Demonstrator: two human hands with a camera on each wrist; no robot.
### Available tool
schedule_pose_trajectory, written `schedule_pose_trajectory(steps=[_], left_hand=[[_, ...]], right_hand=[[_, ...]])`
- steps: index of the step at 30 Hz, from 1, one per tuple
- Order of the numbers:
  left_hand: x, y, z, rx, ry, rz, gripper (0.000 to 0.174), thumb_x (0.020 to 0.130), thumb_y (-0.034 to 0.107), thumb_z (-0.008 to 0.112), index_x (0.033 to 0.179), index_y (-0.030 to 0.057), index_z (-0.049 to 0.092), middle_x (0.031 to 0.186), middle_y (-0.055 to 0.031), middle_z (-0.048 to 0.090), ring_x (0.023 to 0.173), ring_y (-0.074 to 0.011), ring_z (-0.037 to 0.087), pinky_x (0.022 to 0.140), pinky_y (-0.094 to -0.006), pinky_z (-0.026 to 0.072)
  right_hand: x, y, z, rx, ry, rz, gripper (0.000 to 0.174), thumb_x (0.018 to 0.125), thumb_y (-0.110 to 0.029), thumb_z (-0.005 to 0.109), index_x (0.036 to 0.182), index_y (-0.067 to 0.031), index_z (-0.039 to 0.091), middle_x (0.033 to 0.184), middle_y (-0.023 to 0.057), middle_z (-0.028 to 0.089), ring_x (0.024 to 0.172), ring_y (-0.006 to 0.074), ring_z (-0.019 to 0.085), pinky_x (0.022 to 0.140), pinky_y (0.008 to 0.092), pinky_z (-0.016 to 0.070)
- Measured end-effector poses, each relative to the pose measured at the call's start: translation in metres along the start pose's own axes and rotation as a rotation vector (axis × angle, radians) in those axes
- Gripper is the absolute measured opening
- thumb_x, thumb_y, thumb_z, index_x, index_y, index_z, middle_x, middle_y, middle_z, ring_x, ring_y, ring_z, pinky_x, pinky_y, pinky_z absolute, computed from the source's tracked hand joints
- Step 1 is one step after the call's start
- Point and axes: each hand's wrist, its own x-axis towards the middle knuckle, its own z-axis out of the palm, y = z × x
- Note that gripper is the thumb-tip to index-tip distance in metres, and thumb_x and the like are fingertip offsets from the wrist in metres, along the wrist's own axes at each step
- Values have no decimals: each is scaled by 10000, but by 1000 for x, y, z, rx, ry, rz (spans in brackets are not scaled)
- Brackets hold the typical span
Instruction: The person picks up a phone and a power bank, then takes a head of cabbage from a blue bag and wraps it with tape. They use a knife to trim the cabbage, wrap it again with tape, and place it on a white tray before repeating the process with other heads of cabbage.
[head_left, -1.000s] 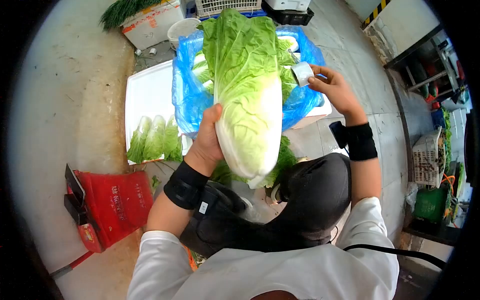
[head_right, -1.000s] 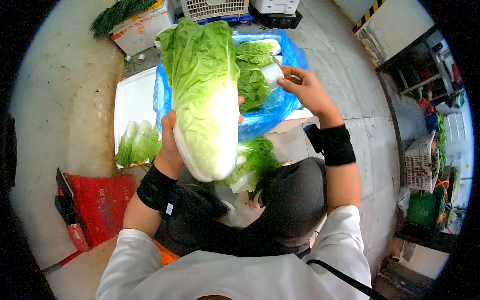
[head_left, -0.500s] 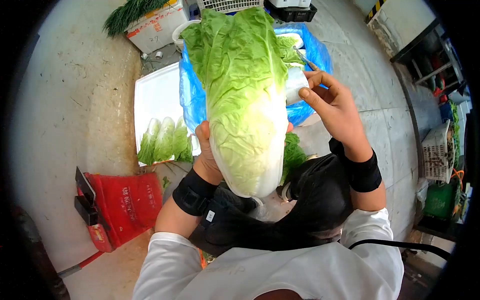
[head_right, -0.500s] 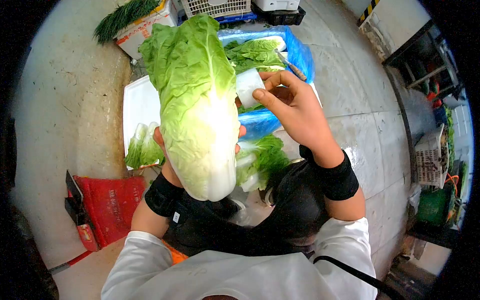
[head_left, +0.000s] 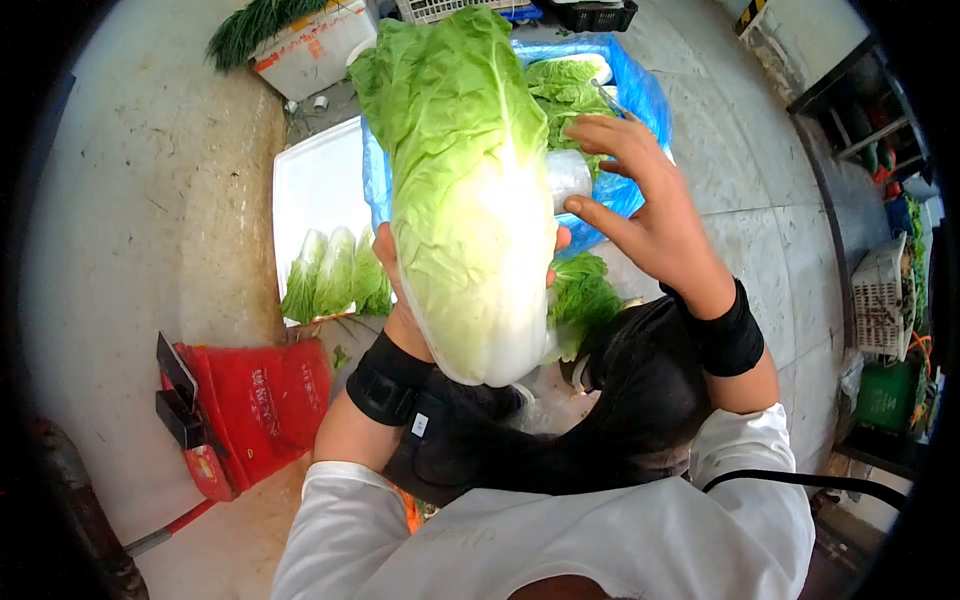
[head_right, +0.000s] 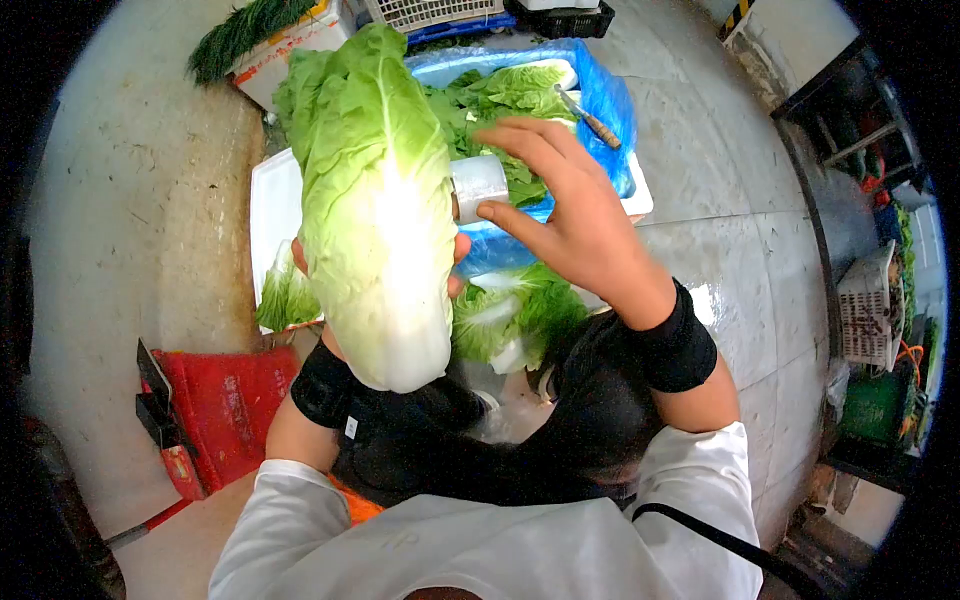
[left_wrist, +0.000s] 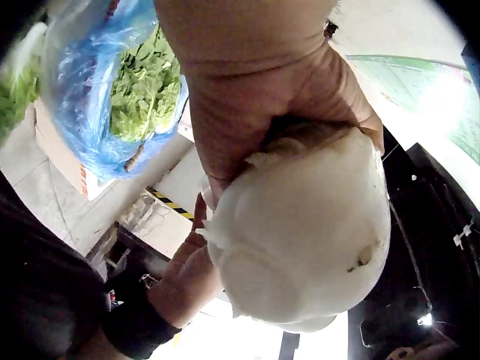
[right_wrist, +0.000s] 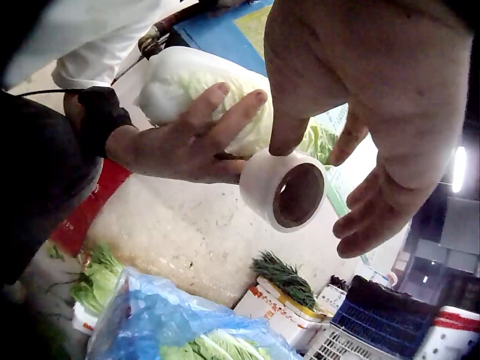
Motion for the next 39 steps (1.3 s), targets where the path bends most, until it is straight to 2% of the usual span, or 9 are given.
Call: schedule_pose_trajectory(steps=[2,7,9,11,17,18,22,36,39], left_hand=[[1,2,-1,-5,37,-3,1232,726,909,541,1585,80,236,1537,-264,386,1350,-511,452,1041,-568,485],[12,5,-2,-224,109,-35,1137,800,860,500,1576,65,259,1521,-323,370,1317,-477,487,1054,-558,470],[17,5,-5,-281,162,-36,1073,823,801,540,1560,64,286,1495,-322,384,1299,-459,490,1046,-553,474],[22,7,-13,-360,187,-2,965,770,583,783,1520,122,387,1498,-203,379,1383,-408,375,1097,-545,397],[23,6,-18,-285,279,65,930,813,515,770,1523,83,354,1491,-237,378,1394,-435,359,1130,-554,395],[23,5,-18,-199,293,89,929,820,507,768,1525,75,345,1488,-245,380,1395,-438,361,1133,-556,397],[22,7,-22,-213,311,82,926,832,541,740,1522,67,344,1488,-250,382,1389,-450,373,1131,-572,399],[22,5,-17,-158,315,75,885,862,568,683,1519,77,353,1496,-248,379,1353,-469,394,1084,-602,424],[21,4,-10,-268,348,91,886,847,547,718,1513,80,366,1486,-244,389,1349,-461,395,1086,-581,424]], right_hand=[[2,5,-1,-154,-31,-111,348,879,-161,763,1205,-86,665,1176,147,672,1054,294,664,883,385,553],[2,29,14,266,-151,196,309,902,-167,753,1185,-58,697,1069,84,699,968,161,669,828,319,555],[5,41,17,182,-142,180,275,902,-189,754,1122,-25,729,962,64,734,875,123,673,796,291,543],[6,45,21,193,-165,239,261,904,-206,743,1083,-16,746,925,71,732,837,109,664,765,284,540],[11,54,26,53,-221,330,255,908,-224,734,1014,7,762,873,86,737,774,97,647,734,275,530],[10,57,27,54,-267,379,208,951,-151,693,1059,15,757,1014,80,750,909,133,695,863,300,552],[7,62,34,48,-220,242,206,981,-150,663,1077,13,743,1045,81,745,935,133,686,884,296,546],[13,50,24,579,-321,448,279,1080,-280,489,1137,-68,661,1100,-29,681,824,30,482,728,212,412],[12,56,17,551,-359,395,298,1038,-253,562,1212,-26,648,1158,18,682,1003,90,591,871,259,490]])
